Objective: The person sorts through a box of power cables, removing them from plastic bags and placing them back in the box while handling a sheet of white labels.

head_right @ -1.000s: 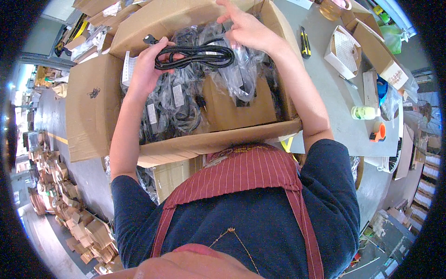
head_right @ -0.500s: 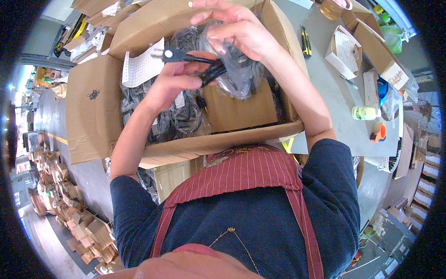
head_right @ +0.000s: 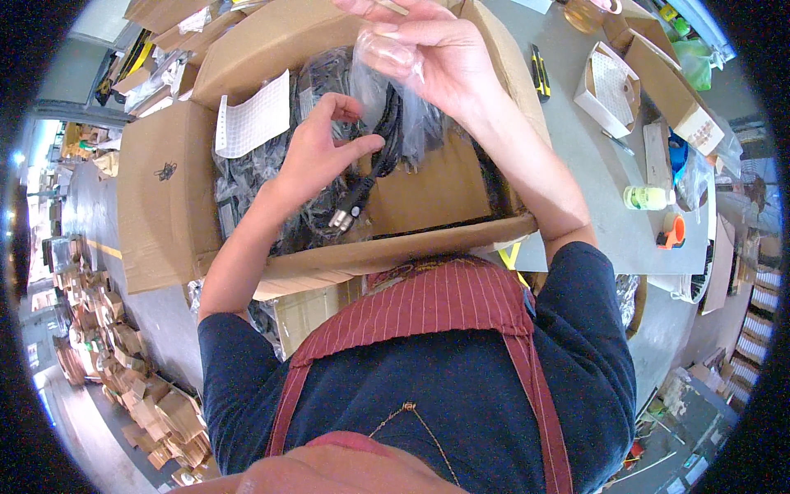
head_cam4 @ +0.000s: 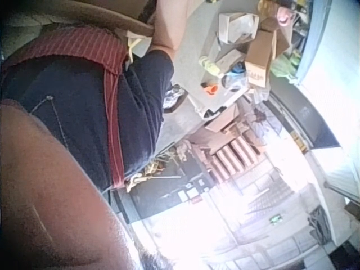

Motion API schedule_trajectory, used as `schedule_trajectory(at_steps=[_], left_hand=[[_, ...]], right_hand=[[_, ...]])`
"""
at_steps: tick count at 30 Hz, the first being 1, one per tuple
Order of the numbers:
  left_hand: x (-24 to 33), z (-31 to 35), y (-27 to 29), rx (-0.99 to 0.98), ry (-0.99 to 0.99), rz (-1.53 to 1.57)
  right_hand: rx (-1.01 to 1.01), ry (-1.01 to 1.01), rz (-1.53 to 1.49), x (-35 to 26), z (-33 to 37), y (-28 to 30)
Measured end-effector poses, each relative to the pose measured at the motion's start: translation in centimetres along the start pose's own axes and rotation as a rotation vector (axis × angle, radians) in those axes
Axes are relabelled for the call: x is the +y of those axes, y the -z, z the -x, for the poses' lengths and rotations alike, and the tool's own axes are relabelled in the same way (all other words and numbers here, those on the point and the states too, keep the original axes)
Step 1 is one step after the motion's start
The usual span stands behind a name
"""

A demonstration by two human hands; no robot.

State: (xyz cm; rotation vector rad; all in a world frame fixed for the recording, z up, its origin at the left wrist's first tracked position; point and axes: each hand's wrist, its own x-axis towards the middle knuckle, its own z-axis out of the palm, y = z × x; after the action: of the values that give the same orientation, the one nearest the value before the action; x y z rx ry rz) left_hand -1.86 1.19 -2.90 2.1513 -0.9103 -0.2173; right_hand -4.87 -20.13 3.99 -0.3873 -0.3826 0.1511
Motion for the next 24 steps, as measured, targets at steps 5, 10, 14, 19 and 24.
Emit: schedule_trajectory(at_steps=[5,10,14,19,24], left_hand=[[0.4,-0.3,-0.4,-0.304,0.364,0.481],[0.6,0.4,-2.0,-0.286,0.338,0.835],[0.8,0.3,-0.3,-0.123,0.233,0.757],[2.9,0.7,2.4,0.159,0.051,1.018],[2.6,1.2,4.5,0.157,0.067,1.142]], right_hand=[[-0.034,0.015,-0.032,-0.1,0.3,-0.6],[-0.036,0.033,-0.046,-0.4,0.5,-1.0],[0.026,0.137,-0.092,-2.2,0.3,1.1],[0.066,0.229,-0.077,-3.4,-0.2,2.7],[0.242,0.183,0.099,-2.1,-0.6,1.0]])
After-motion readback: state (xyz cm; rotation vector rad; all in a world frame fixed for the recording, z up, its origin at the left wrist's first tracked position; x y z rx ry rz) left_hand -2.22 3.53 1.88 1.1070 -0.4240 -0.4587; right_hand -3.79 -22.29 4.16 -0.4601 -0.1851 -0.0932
